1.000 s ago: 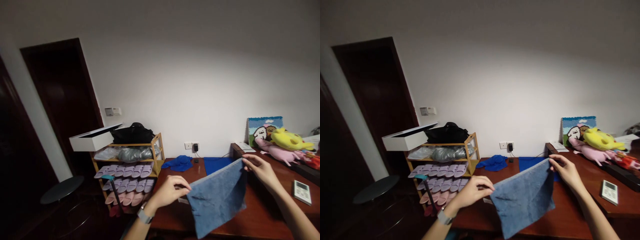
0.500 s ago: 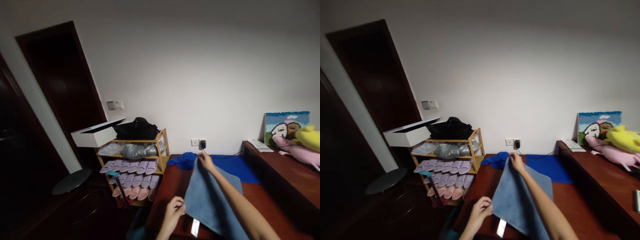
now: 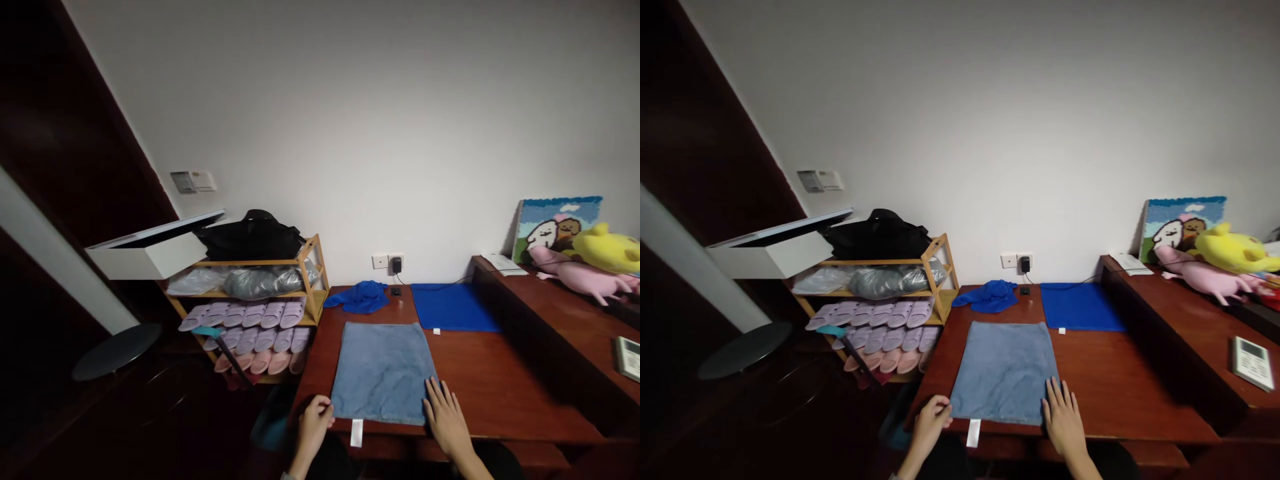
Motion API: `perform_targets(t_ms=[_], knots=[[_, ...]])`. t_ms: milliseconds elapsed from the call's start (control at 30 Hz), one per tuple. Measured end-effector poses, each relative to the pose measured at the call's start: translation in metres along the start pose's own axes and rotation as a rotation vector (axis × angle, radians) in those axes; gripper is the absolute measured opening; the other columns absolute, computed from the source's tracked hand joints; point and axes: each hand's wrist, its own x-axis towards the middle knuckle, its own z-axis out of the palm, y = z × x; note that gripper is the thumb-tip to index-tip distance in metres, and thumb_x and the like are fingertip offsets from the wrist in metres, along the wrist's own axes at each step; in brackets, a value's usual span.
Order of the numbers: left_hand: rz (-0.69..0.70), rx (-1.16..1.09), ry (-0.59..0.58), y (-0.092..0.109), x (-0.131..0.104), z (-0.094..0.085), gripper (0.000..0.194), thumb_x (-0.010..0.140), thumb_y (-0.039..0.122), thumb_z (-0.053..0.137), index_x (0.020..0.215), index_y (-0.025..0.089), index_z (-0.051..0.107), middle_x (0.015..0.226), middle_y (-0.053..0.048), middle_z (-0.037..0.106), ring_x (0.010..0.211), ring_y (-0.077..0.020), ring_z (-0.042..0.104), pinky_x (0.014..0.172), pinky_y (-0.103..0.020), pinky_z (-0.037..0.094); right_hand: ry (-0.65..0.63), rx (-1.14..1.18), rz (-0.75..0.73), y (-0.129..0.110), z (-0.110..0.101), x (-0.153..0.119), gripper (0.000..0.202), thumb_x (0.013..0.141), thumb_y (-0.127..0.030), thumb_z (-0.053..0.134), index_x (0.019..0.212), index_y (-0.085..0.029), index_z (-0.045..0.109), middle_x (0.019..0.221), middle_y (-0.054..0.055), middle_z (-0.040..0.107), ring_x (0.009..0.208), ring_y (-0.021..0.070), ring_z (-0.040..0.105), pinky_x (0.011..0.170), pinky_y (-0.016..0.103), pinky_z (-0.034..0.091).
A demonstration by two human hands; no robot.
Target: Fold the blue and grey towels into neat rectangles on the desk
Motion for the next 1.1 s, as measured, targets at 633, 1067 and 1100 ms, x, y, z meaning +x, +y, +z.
perform_targets(t_ms=[633, 1067, 1100], knots=[[0.278, 0.686, -0.001, 0.017, -0.013, -0.023, 0.012, 0.091, 0.023, 0.053, 0.087, 0.026, 0.064, 0.079, 0.001, 0.068, 0.074, -0.0161, 0.069, 0.069, -0.024, 0.046, 0.036, 0.072, 0.01, 0.015, -0.034, 0.023, 0.055, 0.101, -0.043, 0.03, 0.143, -0.022, 0.06, 0.151, 0.009, 0.055, 0.142, 0.0294, 0.047, 0.12, 0.051, 0.034], [0.535, 0.77, 0.041, 0.081, 0.144, 0.059, 0.032, 0.098, 0.02, 0.044, 0.117, 0.023, 0.07, 0.124, -0.009, 0.071, 0.119, -0.0237, 0.064, 0.104, -0.038, 0.049, -0.021, 0.283, -0.015, 0.023, -0.017, 0.239, 0.03, 0.09, -0.024, 0.054, 0.113, -0.021, 0.074, 0.125, 0.011, 0.068, 0.111, 0.022, 0.067, 0.1, 0.031, 0.047], [0.539, 0.773, 0.048, 0.077, 0.154, 0.065, 0.034, 0.099, 0.022, 0.044, 0.12, 0.023, 0.07, 0.129, -0.009, 0.07, 0.124, -0.0242, 0.062, 0.108, -0.04, 0.048, -0.023, 0.298, -0.018, 0.026, -0.011, 0.242, 0.027, 0.088, -0.023, 0.056, 0.107, -0.022, 0.075, 0.121, 0.01, 0.069, 0.109, 0.0215, 0.067, 0.099, 0.031, 0.047]])
